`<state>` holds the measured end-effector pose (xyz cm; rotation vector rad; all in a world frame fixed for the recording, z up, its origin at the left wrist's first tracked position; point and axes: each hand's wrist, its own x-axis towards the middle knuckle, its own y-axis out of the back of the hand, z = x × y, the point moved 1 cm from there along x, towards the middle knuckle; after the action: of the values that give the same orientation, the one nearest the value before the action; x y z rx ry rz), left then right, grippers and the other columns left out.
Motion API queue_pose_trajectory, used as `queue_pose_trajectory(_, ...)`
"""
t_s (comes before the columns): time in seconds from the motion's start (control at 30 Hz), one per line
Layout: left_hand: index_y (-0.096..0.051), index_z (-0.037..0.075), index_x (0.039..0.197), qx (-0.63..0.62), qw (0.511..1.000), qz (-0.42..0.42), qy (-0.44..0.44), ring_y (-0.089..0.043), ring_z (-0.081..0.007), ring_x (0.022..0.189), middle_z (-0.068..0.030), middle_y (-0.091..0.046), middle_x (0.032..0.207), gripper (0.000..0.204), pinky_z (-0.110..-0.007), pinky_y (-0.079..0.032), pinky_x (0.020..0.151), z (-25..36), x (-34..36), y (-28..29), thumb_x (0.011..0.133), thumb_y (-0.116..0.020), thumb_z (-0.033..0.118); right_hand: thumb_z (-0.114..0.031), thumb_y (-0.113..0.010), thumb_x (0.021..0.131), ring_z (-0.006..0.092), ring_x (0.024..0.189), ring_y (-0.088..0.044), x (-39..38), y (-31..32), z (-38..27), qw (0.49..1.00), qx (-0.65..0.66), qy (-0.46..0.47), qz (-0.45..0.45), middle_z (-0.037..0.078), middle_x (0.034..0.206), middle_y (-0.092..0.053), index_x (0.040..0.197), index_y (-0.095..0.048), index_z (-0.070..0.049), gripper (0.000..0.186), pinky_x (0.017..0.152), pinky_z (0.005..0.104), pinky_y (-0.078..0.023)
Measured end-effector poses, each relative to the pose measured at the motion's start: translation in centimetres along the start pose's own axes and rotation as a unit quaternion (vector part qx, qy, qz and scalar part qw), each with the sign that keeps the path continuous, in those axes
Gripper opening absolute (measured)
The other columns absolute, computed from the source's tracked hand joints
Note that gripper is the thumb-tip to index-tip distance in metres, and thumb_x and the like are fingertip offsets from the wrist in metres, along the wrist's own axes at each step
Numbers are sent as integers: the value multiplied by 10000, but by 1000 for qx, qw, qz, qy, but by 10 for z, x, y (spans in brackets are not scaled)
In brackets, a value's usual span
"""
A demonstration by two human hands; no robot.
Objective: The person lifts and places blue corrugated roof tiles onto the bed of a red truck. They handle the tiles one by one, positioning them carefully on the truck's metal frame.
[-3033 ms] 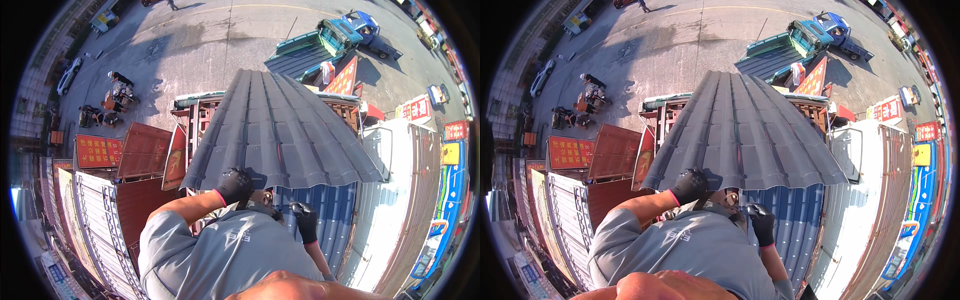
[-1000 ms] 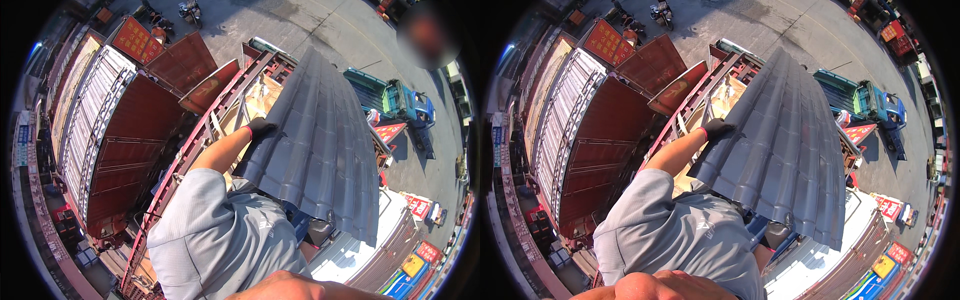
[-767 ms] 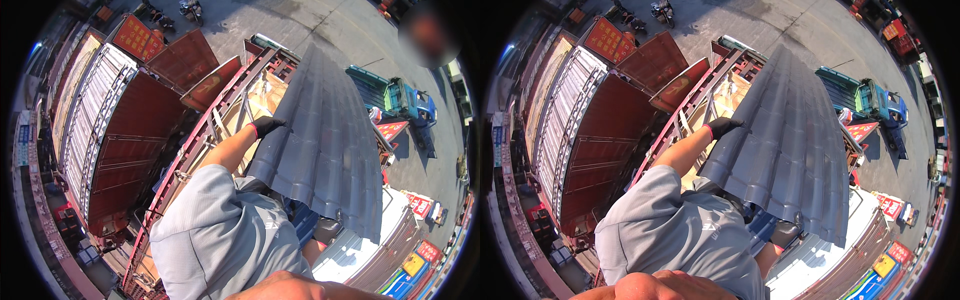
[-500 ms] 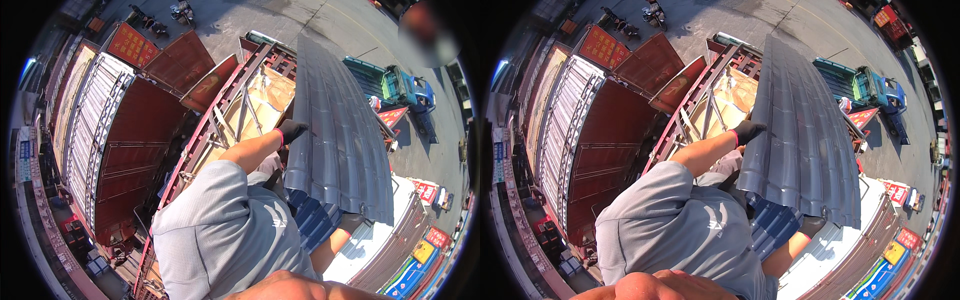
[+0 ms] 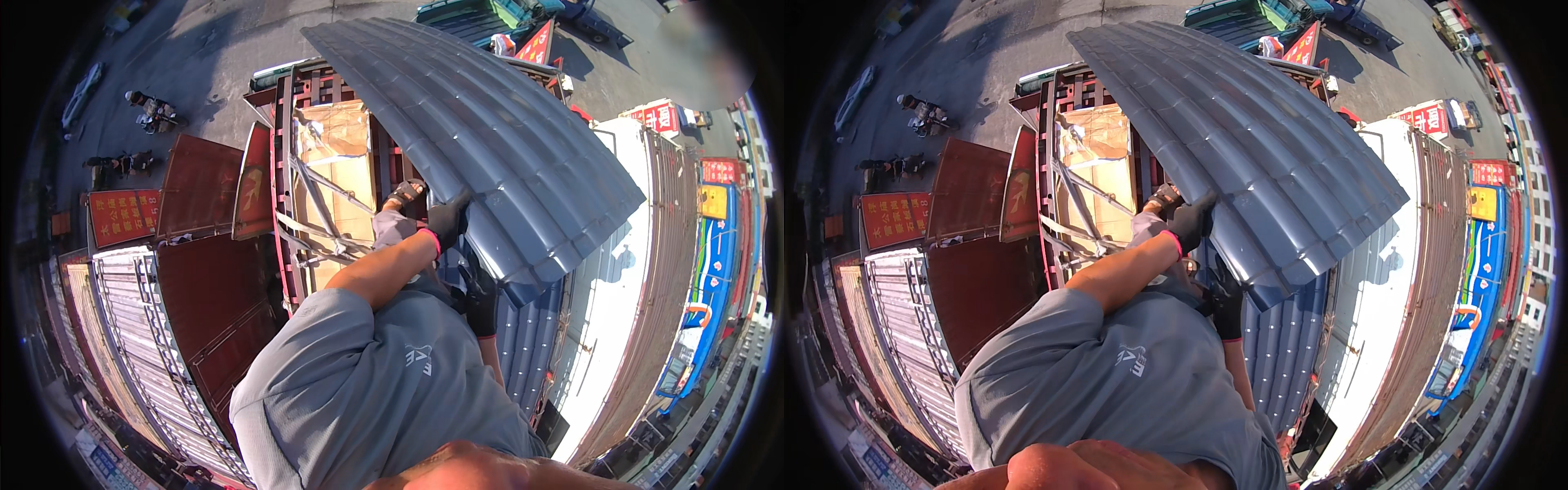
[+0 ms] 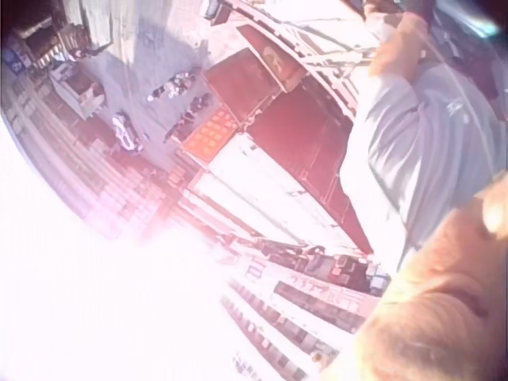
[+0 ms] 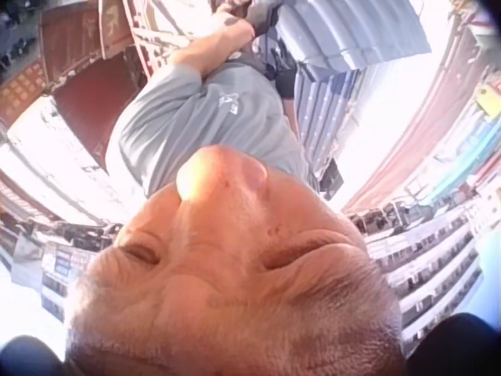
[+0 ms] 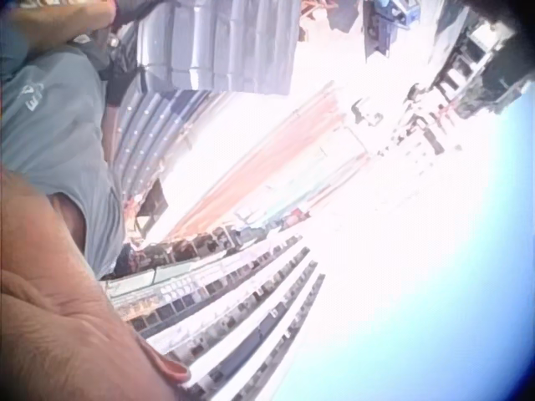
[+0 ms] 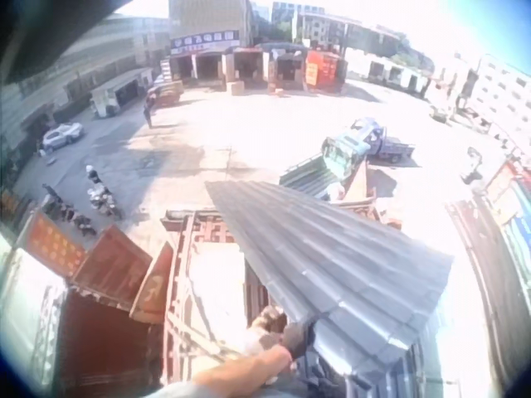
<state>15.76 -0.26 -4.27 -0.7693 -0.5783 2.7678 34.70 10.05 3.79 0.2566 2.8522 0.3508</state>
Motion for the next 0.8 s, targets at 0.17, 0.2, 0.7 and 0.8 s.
queue_pose_trajectory(0.17,-652,129,891,-84,983,39,162,-402,-119,420,11,-448,532,263,-277,-286,414,12,-3,-18,884,-680,391,-70,-552,935,221,894,-644,11,-16,-30,975,-130,-2,182,120,969,-663,1214,-547,26,295,814,328,-500)
queue_pose_trajectory(0.2,-650,132,892,-127,966,54,219,-391,-116,418,16,-438,531,274,-275,-287,416,24,-6,-21,881,-682,404,-72,-564,932,211,881,-652,19,-19,-40,952,-210,25,221,115,940,-673,1213,-546,33,301,798,320,-507)
queue_pose_trajectory(0.7,-89,96,1514,-122,939,216,240,-507,-380,1201,-191,-423,1379,1110,-495,-465,992,115,269,247,762,-657,682,-137,-525,910,212,928,-663,41,-12,-102,916,-211,-235,247,39,937,-720,879,-726,-90,208,879,356,-482)
queue_pose_trajectory(0.8,-603,120,979,-27,953,197,229,-540,-199,605,-81,-580,773,491,-352,-477,544,102,338,273,825,-657,583,-128,-545,908,212,925,-658,30,-11,-92,892,-224,-281,274,13,922,-720,909,-709,-93,168,1001,414,-393)
